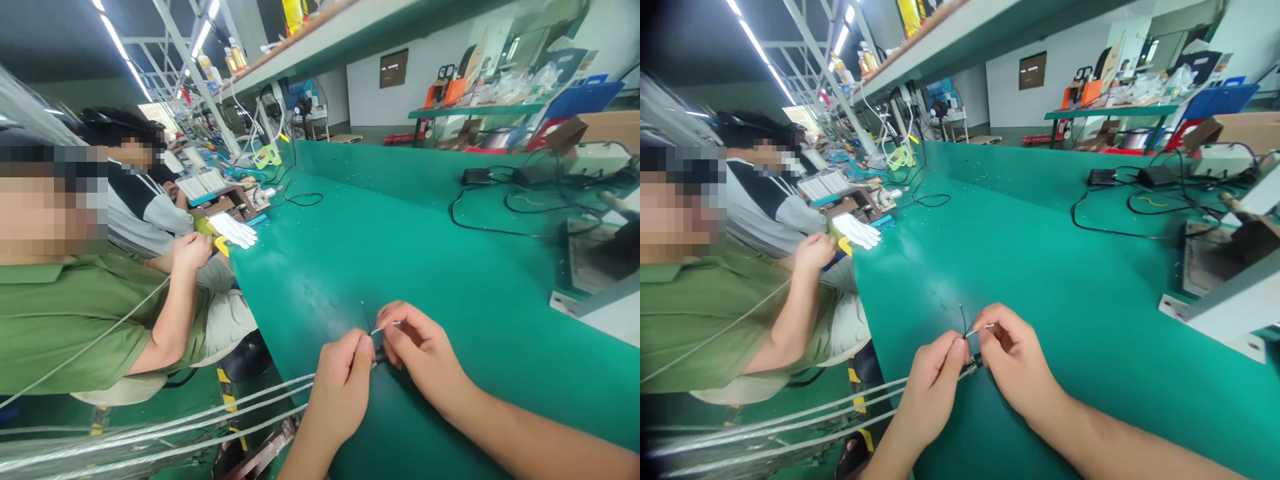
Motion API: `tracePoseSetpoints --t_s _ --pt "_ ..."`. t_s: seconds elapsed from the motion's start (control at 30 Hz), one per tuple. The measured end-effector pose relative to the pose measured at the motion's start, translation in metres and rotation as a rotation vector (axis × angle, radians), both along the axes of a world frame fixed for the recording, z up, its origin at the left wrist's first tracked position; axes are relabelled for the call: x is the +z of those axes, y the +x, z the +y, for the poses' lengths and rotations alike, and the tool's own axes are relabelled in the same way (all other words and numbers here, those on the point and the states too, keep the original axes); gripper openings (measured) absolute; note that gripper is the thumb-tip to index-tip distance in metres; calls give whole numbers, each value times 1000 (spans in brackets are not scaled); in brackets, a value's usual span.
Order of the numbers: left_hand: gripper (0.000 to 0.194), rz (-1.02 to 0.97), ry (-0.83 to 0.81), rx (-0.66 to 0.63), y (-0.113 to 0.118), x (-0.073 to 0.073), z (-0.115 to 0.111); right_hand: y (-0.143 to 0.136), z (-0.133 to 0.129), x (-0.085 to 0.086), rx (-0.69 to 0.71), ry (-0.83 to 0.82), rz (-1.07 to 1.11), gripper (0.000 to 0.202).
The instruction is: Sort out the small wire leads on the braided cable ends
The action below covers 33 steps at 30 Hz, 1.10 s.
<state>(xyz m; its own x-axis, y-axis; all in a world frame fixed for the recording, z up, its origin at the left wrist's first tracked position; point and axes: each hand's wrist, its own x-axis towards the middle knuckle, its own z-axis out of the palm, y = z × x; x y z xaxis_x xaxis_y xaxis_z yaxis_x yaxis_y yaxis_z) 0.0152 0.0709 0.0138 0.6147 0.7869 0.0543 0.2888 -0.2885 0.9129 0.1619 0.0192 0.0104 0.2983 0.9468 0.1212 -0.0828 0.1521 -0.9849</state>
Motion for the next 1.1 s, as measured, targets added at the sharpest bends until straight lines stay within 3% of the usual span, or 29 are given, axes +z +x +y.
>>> tracePoseSetpoints --t_s 0.27,0.43,0.57,0.73,0.87,1.1 --pt "38 -13 52 30 -1 4 0 8 2 1 -41 131 -554 9" --pt "37 -52 83 62 -4 4 0 18 4 9 -59 295 -976 14" --pt "37 -81 99 88 -7 2 1 25 2 11 -39 424 -1144 19" --pt "37 -106 83 109 -11 3 0 24 0 10 -95 422 -1144 18" --pt "38 -129 70 110 -12 5 0 21 1 12 -168 319 -983 13" --pt "39 -159 45 106 -10 4 2 13 -3 9 -181 308 -738 13"
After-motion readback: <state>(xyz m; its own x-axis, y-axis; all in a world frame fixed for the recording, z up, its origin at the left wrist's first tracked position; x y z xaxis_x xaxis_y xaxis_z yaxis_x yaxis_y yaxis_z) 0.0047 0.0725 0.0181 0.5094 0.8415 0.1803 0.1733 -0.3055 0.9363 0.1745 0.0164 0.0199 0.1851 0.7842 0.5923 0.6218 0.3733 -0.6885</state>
